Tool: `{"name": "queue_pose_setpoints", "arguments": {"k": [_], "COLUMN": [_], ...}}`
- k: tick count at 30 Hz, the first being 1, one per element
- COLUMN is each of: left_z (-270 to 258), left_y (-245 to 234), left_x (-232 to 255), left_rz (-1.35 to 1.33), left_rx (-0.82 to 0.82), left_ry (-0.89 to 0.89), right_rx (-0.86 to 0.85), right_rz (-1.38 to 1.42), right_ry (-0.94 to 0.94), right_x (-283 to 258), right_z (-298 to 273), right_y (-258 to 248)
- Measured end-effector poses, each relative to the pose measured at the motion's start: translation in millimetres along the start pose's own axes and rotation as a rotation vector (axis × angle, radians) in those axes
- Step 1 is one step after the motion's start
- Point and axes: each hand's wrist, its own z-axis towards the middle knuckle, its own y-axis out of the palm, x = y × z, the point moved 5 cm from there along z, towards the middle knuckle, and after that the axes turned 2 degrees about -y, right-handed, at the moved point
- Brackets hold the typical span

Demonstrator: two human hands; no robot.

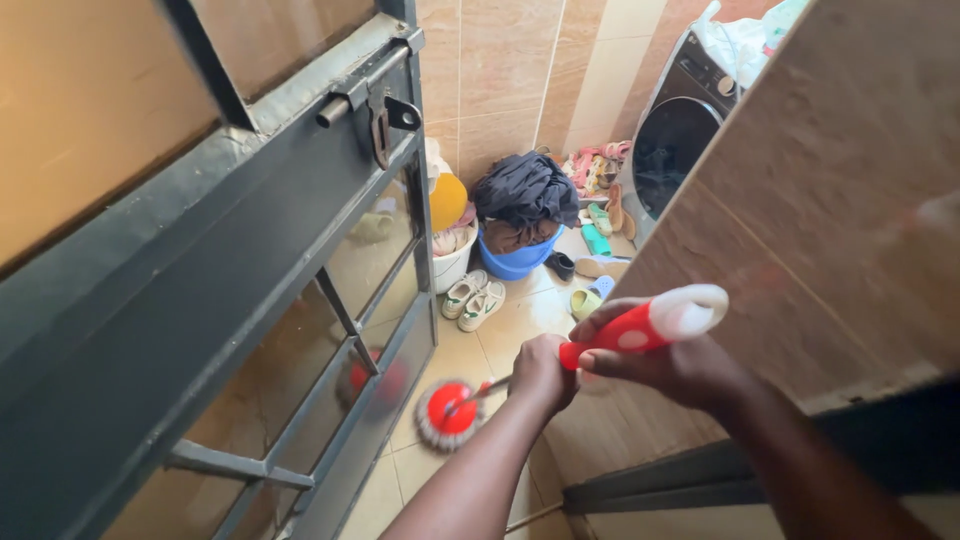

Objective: Mopping the floor in a hallway and living room area using a spin mop.

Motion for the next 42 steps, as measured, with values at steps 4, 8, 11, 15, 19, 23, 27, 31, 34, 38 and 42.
{"name": "queue_pose_setpoints", "arguments": {"k": [4,8,11,15,19,23,27,31,34,38,42], "left_z": [28.9,5.2,-23.7,-66.0,-112.9,-147.1,-180.4,-201.3,-195.1,-211.3,-206.7], "left_y": [51.5,63.2,50.6,32.5,19.6,4.3,-6.9,8.8,15.6,27.1,67.6], "left_x": [-21.8,-24.3,-22.7,-28.7,-38.8,-62.9,-91.7,-102.7,-91.1,-80.4,-69.6], "left_rz": [-0.08,0.033,0.097,0.095,0.122,0.231,0.236,0.223,0.202,0.094,0.075], "left_rx": [-0.076,-0.113,-0.132,-0.151,-0.159,-0.162,-0.145,-0.221,-0.171,-0.169,-0.178], "left_ry": [0.054,0.104,0.093,0.15,0.233,0.125,0.074,0.043,0.101,0.109,0.349], "right_rx": [0.095,0.18,0.226,0.109,0.15,0.133,0.078,0.148,0.231,0.313,0.452], "right_rz": [-0.07,0.019,0.076,0.307,0.36,0.385,0.298,0.319,0.152,0.033,-0.054], "right_ry": [0.126,-0.169,-0.211,-0.047,-0.019,0.046,0.033,0.035,0.045,0.11,0.143], "right_x": [43.5,93.7,94.3,69.2,37.9,15.2,-0.3,-9.6,-22.5,-14.5,2.3], "right_z": [-19.6,-47.0,-65.7,-92.5,-119.3,-136.0,-156.4,-186.5,-197.4,-222.8,-255.0], "right_y": [13.2,32.0,43.6,53.5,68.4,93.8,130.5,143.8,139.2,141.8,142.6]}}
